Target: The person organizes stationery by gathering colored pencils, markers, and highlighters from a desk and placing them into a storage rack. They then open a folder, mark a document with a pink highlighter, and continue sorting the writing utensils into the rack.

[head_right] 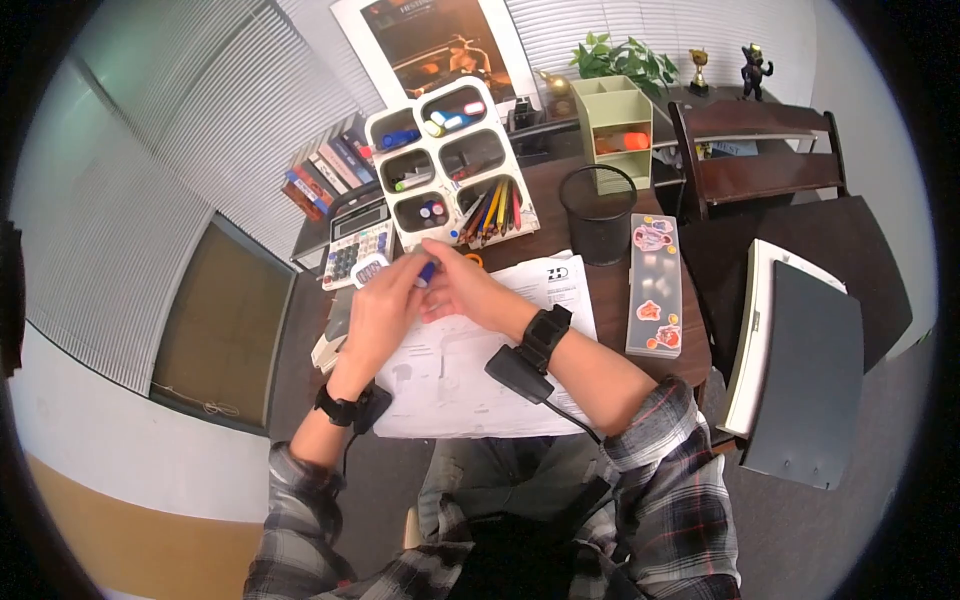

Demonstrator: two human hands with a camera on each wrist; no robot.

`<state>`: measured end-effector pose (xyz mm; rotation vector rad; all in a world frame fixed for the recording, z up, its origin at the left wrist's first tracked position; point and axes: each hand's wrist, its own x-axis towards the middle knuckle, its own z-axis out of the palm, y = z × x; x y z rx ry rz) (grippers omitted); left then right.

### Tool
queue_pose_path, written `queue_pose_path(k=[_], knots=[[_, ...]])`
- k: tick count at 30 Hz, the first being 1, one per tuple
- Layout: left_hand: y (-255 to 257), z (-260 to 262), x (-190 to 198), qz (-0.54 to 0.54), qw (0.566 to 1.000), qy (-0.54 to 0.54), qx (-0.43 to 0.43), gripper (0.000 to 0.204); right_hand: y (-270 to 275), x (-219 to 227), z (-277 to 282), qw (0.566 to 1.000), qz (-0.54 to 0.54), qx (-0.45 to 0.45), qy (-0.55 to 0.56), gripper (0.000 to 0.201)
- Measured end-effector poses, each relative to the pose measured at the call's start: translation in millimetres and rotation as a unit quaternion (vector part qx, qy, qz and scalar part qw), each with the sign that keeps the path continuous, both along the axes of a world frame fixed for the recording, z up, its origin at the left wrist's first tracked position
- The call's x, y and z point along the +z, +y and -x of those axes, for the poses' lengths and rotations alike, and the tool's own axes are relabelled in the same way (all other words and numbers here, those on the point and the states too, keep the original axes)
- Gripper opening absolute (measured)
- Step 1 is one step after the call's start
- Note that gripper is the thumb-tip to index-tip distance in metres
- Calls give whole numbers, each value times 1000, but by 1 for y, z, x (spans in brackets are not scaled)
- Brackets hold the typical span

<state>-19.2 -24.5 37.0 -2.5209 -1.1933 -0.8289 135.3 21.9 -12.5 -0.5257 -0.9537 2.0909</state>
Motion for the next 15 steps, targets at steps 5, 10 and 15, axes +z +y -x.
queue_pose_path(k=[5, 10, 15], knots=[[-11, -3, 10, 27, 999, 5, -31, 35, -6, 6, -9, 1000, 0, -3, 1, 38], [-11, 4, 23, 52, 995, -3, -87, 27, -3, 2, -9, 996, -61, -26, -64, 32], [46, 10, 25, 93, 988, -123, 7, 26, -8, 5, -6, 987, -72, -10, -141, 32]])
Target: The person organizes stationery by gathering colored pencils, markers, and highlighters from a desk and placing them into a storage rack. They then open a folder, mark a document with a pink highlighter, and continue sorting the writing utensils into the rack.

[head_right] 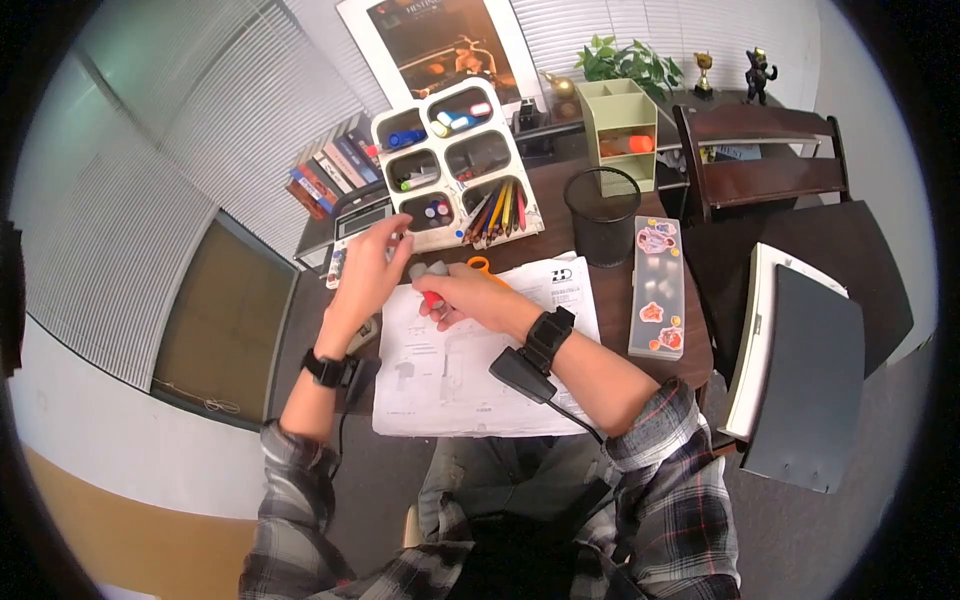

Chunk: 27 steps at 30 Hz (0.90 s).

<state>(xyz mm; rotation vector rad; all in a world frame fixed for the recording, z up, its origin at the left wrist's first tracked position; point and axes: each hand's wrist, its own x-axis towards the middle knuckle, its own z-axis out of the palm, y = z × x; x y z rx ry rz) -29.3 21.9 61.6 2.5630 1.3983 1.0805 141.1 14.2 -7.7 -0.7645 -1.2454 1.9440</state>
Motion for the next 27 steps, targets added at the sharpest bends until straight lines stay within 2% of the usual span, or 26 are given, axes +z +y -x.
queue_pose_path(k=[2, 4, 6, 8, 10, 14, 17, 21, 24, 26, 27], knots=[[24, -1, -6, -10, 999, 34, -4, 26, -2, 4, -4, 998, -19, 43, -37, 36], [41, -7, -9, -19, 997, 69, -10, 26, -2, 1, -5, 999, -18, 37, -27, 35], [58, -12, -15, 22, 992, 115, -35, 26, -2, 1, -7, 999, -15, 31, -18, 35], [74, -14, -25, 38, 988, 141, -44, 31, -3, 6, -8, 996, -28, 73, -44, 31], [78, -22, -26, 135, 979, 156, -2, 36, -5, 7, -8, 995, -35, 78, -42, 30], [85, -28, -26, 148, 960, 238, 7, 50, -3, 2, -6, 993, -54, 97, -32, 28], [96, -28, -32, 157, 956, 248, 10, 54, -2, 0, -4, 993, -52, 98, -36, 27], [90, -31, -20, 178, 956, 234, 4, 51, -1, -1, -4, 992, -54, 103, -40, 26], [81, -26, -19, 131, 968, 213, -33, 44, 0, -4, -3, 991, -64, 104, -46, 31], [73, -20, -22, 42, 982, 169, -67, 33, 1, -5, -3, 991, -64, 103, -48, 32], [67, -19, -20, 42, 982, 169, -67, 33, -1, -2, -4, 991, -64, 103, -47, 32]])
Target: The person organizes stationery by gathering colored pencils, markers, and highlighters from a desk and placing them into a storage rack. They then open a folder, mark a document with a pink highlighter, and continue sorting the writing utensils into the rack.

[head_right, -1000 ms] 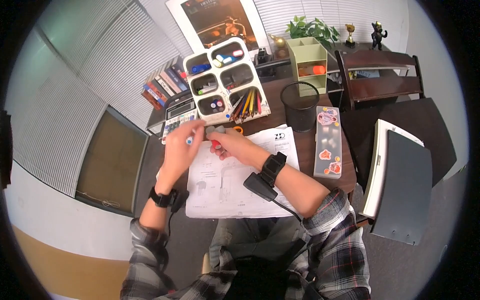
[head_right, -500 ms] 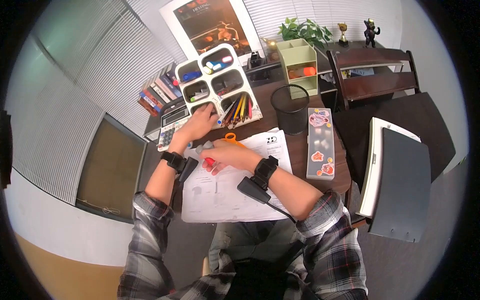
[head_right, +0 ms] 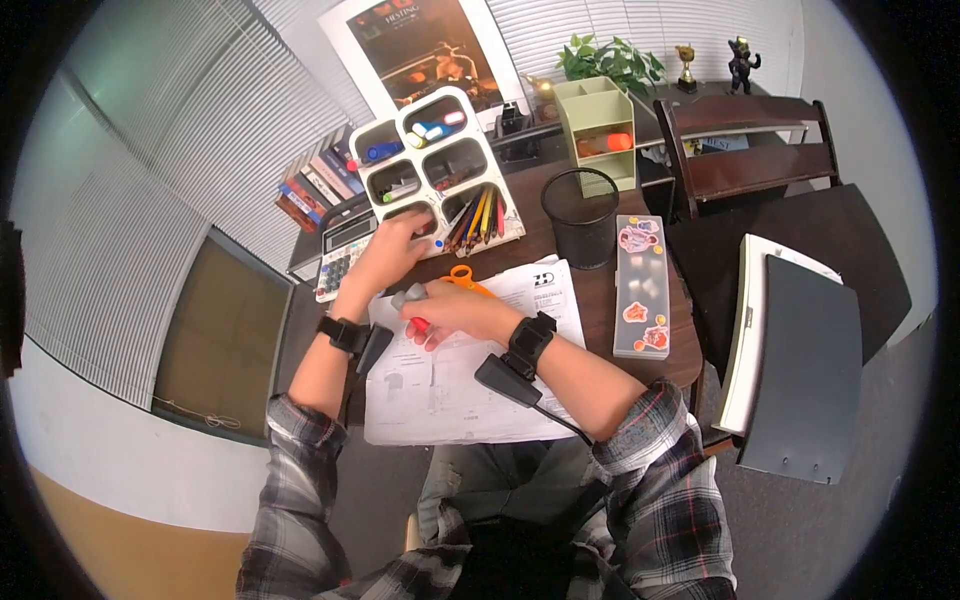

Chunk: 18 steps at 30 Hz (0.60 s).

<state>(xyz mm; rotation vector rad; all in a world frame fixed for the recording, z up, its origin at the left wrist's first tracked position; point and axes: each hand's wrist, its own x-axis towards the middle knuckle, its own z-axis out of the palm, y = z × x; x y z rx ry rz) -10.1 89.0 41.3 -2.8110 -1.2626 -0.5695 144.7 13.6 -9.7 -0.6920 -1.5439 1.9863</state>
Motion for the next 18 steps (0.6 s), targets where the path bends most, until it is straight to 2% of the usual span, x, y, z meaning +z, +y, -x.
queue_pose_path(k=[5, 8, 11, 15, 17, 18], knots=[[-28, 3, 11, -6, 998, -43, 37, 33, -7, 10, -3, 999, 23, -40, -7, 31], [-35, 7, 11, -44, 994, -100, 27, 34, -8, 9, -4, 997, 42, -69, 19, 32], [-42, 8, 12, -44, 992, -112, 31, 34, -3, 1, 2, 992, 69, -104, 32, 34], [-41, 15, 7, -49, 989, -139, 34, 33, -2, 0, 0, 989, 89, -106, 56, 35], [-38, 24, -1, -20, 976, -205, 77, 30, -2, 4, -1, 987, 95, -102, 78, 33], [-41, 28, -2, -19, 976, -204, 77, 30, -2, 5, 0, 987, 96, -103, 78, 33]])
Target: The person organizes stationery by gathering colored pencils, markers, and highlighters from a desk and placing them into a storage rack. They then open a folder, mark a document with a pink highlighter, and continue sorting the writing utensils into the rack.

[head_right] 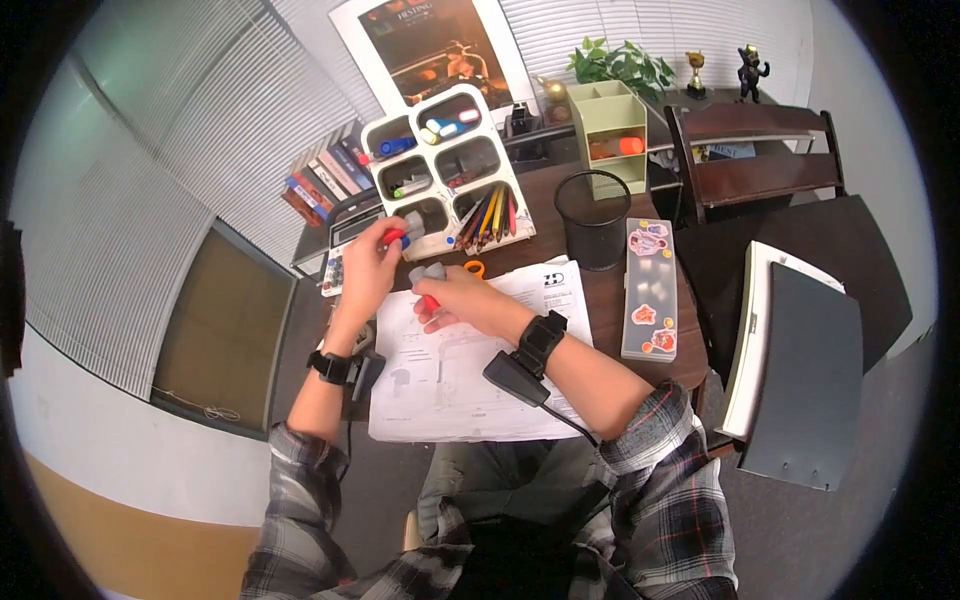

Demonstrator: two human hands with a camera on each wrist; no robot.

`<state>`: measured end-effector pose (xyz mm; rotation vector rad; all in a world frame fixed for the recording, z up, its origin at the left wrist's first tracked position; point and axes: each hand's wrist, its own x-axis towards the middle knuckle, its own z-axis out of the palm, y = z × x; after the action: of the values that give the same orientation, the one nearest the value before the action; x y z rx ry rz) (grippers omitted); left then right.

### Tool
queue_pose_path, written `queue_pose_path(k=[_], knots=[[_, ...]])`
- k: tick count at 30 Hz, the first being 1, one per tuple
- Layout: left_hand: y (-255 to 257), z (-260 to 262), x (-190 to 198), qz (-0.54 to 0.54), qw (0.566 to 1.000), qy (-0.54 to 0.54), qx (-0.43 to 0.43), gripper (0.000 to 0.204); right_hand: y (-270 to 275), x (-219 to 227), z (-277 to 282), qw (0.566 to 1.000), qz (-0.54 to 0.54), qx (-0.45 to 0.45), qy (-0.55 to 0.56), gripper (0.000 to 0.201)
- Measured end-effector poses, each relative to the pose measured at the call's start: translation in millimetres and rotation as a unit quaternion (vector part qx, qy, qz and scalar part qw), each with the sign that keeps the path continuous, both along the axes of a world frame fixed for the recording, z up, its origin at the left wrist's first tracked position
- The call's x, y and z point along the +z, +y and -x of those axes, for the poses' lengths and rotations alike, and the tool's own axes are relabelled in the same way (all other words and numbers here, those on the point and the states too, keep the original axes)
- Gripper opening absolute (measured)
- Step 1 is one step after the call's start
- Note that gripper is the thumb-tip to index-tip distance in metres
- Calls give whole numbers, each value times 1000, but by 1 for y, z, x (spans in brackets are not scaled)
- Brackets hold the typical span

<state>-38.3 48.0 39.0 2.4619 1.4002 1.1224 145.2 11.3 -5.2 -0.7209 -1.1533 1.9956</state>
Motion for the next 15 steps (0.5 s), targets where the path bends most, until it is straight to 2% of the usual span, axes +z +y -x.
queue_pose_path(k=[2, 3, 5, 6, 7, 9, 11, 13, 15], knots=[[-8, 6, -4, 96, 989, -96, 53, 25, 0, 0, 1, 1000, 0, -14, 15, 32], [-13, 7, -7, 96, 989, -96, 53, 25, 0, 1, 2, 1000, 1, -15, 15, 32], [-24, 11, -12, 161, 935, -316, 22, 16, -1, 2, 5, 998, 8, -57, 35, 33], [-35, 8, -8, 188, 915, -356, 1, 16, -2, 3, 6, 998, 9, -55, 35, 33], [-39, 11, -12, 188, 915, -357, 3, 16, -2, 4, 6, 997, 7, -60, 43, 35], [-46, 13, -21, 255, 841, -477, -22, 16, -2, 4, 8, 997, 4, -62, 50, 37], [-55, 10, -26, 264, 829, -493, -21, 14, -2, 4, 10, 993, 5, -102, 62, 28], [-58, 10, -32, 315, 788, -528, -40, 12, 2, -2, 9, 994, -21, -93, 48, 25], [-61, 10, -34, 336, 781, -523, -52, 11, 3, -5, 8, 995, -46, -84, 34, 22]])
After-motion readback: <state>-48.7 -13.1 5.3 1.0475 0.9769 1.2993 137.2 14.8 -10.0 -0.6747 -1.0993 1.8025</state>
